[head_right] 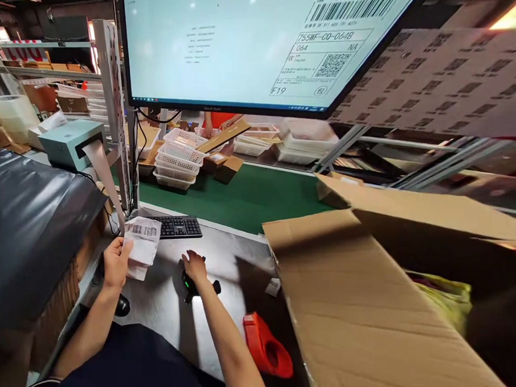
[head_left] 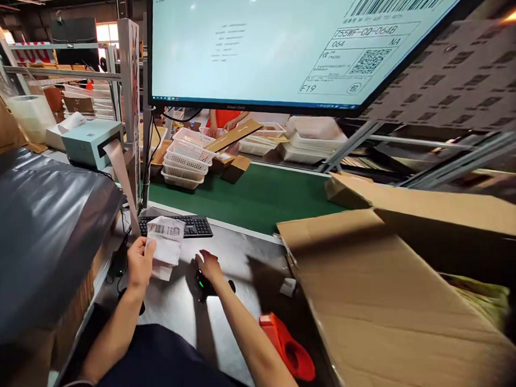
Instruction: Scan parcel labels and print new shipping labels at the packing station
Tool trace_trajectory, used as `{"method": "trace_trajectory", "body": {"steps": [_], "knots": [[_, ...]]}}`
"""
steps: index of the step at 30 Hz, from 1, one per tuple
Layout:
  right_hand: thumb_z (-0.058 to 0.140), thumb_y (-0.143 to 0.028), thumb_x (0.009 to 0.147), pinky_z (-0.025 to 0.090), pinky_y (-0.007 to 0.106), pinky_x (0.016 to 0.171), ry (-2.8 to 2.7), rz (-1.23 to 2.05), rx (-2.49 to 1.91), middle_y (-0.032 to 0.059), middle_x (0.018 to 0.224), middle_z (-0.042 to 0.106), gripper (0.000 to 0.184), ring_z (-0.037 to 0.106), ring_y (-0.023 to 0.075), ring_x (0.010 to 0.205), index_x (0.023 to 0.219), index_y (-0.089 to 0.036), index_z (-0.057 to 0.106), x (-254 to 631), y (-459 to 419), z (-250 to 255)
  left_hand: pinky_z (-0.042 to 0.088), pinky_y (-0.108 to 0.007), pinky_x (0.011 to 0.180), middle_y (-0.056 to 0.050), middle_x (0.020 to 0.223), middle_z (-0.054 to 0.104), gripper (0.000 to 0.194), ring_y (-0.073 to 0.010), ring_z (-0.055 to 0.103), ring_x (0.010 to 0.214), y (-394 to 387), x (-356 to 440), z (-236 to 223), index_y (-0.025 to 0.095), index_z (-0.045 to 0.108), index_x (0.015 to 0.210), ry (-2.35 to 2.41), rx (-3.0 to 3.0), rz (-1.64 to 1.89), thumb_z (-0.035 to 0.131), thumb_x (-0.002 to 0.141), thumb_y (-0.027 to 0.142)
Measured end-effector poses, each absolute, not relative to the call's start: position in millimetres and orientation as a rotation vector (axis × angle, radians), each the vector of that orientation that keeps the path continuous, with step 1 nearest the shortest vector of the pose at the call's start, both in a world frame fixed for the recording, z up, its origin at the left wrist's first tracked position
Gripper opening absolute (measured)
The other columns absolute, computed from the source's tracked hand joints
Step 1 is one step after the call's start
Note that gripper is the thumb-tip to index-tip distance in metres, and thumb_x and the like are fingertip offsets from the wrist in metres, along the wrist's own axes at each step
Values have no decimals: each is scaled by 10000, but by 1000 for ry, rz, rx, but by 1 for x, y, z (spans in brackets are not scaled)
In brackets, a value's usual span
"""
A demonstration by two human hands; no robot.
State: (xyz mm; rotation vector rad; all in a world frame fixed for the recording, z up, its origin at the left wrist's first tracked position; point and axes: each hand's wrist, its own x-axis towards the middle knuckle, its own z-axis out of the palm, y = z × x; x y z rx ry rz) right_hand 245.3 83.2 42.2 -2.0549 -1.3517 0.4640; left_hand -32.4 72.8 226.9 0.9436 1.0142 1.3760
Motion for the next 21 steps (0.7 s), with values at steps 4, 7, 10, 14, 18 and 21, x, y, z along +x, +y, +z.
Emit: {"method": "trace_trajectory", "body": {"steps": [4, 7, 10, 14, 18, 21], "knots": [[573, -294, 967, 454, 410, 1051, -1490, 303, -2202, 208, 1321, 679, 372, 591, 311, 1233, 1253, -116, 732, 267, 115, 25, 446, -205, 522, 0, 677, 678, 497, -118, 586, 542, 92, -13, 228, 144, 619, 882, 994, 848, 1397, 815, 759, 585], [539, -331, 987, 470, 471, 981, -1490, 213, -2321, 242, 1329, 641, 451, 605, 359, 1170, 1361, -146, 710, 288, 142, 14, 475, -210, 551, -7, 700, 692, 506, -122, 606, 569, 106, 9, 229, 136, 635, 896, 983, 817, 1411, 840, 749, 574], [536, -386, 1003, 440, 481, 1028, -1544, 208, -2342, 220, 1385, 607, 484, 582, 357, 1215, 1437, -220, 675, 305, 159, -4, 467, -201, 560, -1, 695, 677, 481, -108, 585, 575, 120, 32, 227, 138, 633, 883, 1006, 849, 1429, 825, 784, 568], [510, -400, 1019, 380, 507, 1106, -1552, 225, -2348, 231, 1439, 557, 494, 514, 368, 1308, 1444, -203, 669, 310, 163, -28, 448, -189, 582, 5, 692, 655, 434, -93, 554, 600, 138, 54, 221, 144, 629, 881, 1061, 932, 1416, 778, 854, 551], [520, -404, 999, 337, 511, 1146, -1454, 238, -2313, 210, 1459, 538, 488, 490, 351, 1324, 1414, -212, 688, 309, 163, -39, 411, -185, 570, 26, 680, 604, 410, -80, 498, 591, 149, 67, 218, 151, 623, 851, 1102, 953, 1404, 775, 855, 532], [515, -433, 985, 296, 525, 1185, -1384, 243, -2284, 209, 1513, 491, 486, 429, 357, 1401, 1365, -195, 704, 312, 167, -38, 388, -184, 556, 35, 666, 571, 378, -75, 471, 583, 153, 74, 221, 154, 610, 817, 1116, 982, 1392, 753, 870, 499]]}}
